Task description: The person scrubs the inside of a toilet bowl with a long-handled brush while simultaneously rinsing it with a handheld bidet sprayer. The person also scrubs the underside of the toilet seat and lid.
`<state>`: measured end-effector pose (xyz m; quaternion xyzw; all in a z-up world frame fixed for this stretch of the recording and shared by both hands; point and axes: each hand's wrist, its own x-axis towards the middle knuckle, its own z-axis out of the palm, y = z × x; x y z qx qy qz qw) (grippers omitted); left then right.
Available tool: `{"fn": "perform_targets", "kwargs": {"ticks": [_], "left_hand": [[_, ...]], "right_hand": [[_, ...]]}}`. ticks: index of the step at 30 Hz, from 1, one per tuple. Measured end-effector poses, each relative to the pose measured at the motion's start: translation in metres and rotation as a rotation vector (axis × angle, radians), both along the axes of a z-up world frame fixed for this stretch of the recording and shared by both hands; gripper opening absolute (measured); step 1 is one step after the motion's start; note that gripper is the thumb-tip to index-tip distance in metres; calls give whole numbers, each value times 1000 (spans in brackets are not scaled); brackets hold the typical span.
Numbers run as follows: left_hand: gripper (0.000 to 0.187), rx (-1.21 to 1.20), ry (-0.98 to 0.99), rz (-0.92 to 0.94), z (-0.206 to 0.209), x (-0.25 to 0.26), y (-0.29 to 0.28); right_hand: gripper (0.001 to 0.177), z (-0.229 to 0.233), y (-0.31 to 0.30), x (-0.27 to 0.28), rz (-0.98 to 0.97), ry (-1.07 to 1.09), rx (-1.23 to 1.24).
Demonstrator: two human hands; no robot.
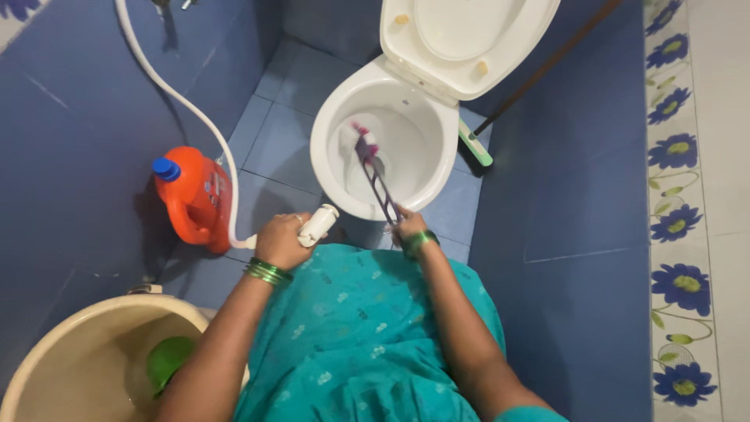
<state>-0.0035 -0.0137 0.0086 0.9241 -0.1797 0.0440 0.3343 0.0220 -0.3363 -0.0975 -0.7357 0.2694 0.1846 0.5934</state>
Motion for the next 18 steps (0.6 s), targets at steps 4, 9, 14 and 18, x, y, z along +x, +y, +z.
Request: {"fn": "perform_targets", "kwargs": {"ticks": [4, 9, 14, 18], "left_hand": [[32, 7, 13, 39, -2, 1, 10], [37, 38, -3, 141, 0, 3, 18], [33, 10, -23, 91, -2, -2, 12], [31, -9, -77, 57, 1, -2, 10]], "right_hand": [[81, -24, -1, 29, -201, -60, 179], [81, -21, 15, -16, 12, -25, 178], [82, -73, 13, -9, 2, -140, 133], [84, -91, -38, 47, -258, -105, 444]]}}
